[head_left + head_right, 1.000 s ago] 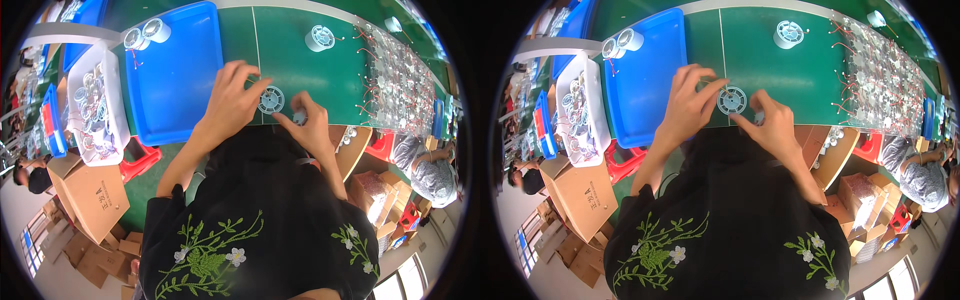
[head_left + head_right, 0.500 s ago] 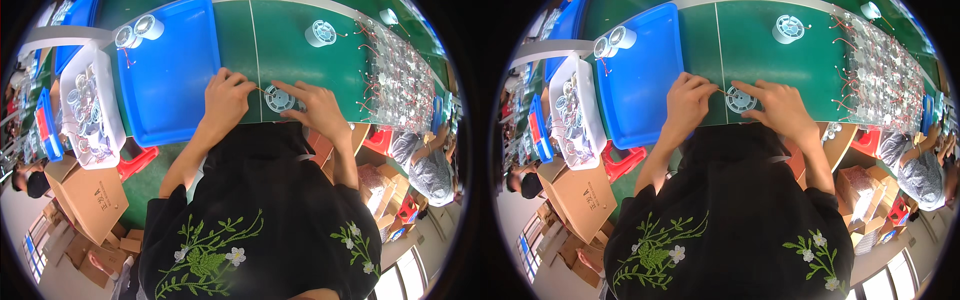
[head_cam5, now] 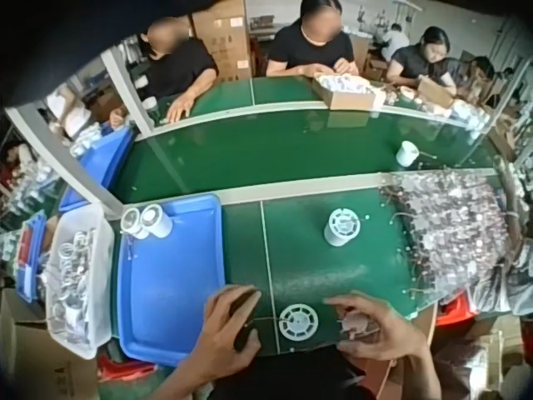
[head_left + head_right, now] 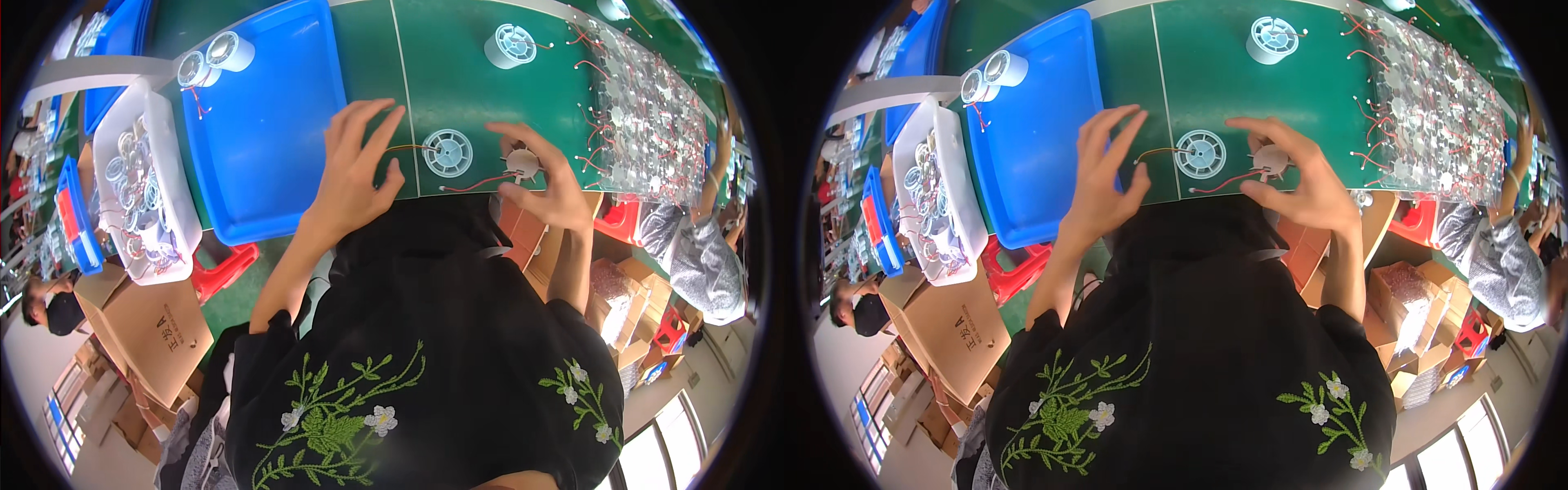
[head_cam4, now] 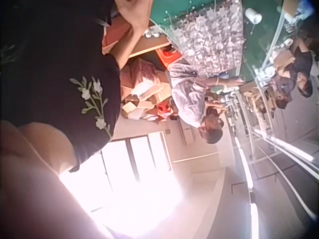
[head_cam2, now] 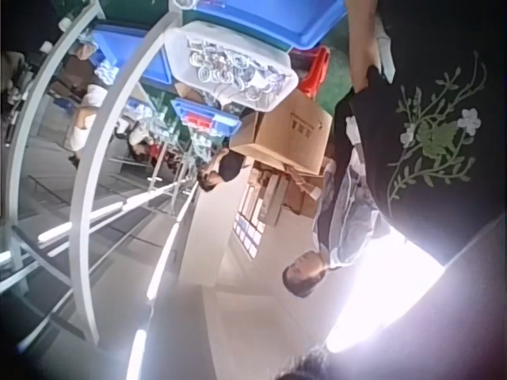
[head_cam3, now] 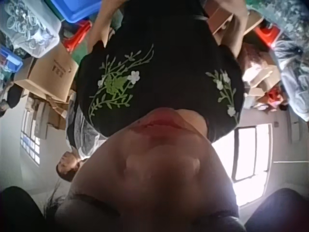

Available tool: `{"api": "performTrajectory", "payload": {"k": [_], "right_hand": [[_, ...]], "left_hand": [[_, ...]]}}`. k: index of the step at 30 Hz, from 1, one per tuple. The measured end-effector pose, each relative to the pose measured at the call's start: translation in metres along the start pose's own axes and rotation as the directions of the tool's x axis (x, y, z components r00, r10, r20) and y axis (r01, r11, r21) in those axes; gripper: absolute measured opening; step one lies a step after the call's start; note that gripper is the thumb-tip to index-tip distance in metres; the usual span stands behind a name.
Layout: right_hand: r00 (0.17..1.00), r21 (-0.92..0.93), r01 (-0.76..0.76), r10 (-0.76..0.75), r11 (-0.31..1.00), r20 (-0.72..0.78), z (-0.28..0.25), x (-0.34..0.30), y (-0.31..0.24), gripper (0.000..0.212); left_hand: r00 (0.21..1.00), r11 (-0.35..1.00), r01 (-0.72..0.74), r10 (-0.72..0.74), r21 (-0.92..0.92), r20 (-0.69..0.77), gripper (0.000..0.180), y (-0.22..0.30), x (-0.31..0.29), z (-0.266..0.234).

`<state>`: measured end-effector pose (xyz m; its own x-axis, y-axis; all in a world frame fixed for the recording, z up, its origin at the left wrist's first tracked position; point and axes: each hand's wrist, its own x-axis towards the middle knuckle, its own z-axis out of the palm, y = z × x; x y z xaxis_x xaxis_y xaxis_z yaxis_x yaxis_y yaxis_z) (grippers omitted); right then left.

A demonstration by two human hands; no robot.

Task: Assemble small electronic components by attaching plastic housings onto base units at an assembly line station.

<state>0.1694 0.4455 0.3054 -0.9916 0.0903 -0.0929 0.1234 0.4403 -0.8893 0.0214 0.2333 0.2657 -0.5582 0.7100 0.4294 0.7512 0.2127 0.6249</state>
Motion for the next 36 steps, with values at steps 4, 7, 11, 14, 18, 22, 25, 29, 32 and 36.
{"api": "performTrajectory", "payload": {"k": [4, 7, 11, 14, 18, 22, 25, 29, 32, 36], "right_hand": [[0.998, 0.244, 0.025, -0.01, 0.969, -0.064, 0.018, -0.005, -0.013, 0.068], [0.958, 0.114, 0.275, -0.263, 0.955, -0.112, 0.031, 0.0, -0.014, 0.07], [0.929, -0.006, 0.338, -0.335, 0.941, -0.154, 0.039, 0.008, -0.016, 0.065], [0.928, -0.037, 0.281, -0.282, 0.959, -0.246, 0.045, 0.007, -0.009, 0.062], [0.956, 0.077, 0.149, -0.124, 0.986, -0.266, 0.049, 0.008, -0.016, 0.055], [0.966, 0.552, 0.022, 0.125, 0.834, -0.228, 0.05, 0.009, -0.011, 0.052], [0.967, 0.699, -0.083, 0.227, 0.711, -0.116, 0.045, 0.009, -0.002, 0.048], [0.971, 0.528, -0.163, 0.23, 0.834, -0.064, 0.043, 0.01, 0.004, 0.04], [0.969, 0.276, -0.045, 0.11, 0.96, -0.222, 0.047, 0.011, 0.004, 0.034], [0.931, 0.205, 0.05, 0.029, 0.977, -0.365, 0.062, 0.01, 0.013, 0.028]], "left_hand": [[0.995, 0.937, 0.085, -0.065, -0.339, 0.069, 0.018, 0.022, 0.01, -0.008], [0.949, 0.867, 0.177, -0.025, -0.465, 0.315, 0.016, 0.032, 0.021, -0.013], [0.74, 0.806, 0.418, -0.034, -0.42, 0.672, 0.015, 0.041, 0.032, -0.022], [0.58, 0.621, 0.708, -0.239, -0.337, 0.779, 0.016, 0.042, 0.031, -0.022], [0.653, 0.543, 0.72, -0.32, -0.432, 0.686, 0.017, 0.034, 0.015, -0.008], [0.695, 0.557, 0.692, -0.346, -0.458, 0.63, 0.015, 0.028, 0.013, -0.003], [0.839, 0.766, 0.465, -0.223, -0.443, 0.495, 0.013, 0.025, 0.013, -0.004], [0.964, 0.925, 0.099, 0.003, -0.367, 0.267, 0.012, 0.016, 0.008, 0.008], [0.946, 0.95, 0.139, -0.044, -0.279, 0.321, 0.011, 0.019, 0.012, 0.002], [0.889, 0.922, 0.317, -0.208, -0.221, 0.407, 0.013, 0.021, 0.01, 0.003]]}}
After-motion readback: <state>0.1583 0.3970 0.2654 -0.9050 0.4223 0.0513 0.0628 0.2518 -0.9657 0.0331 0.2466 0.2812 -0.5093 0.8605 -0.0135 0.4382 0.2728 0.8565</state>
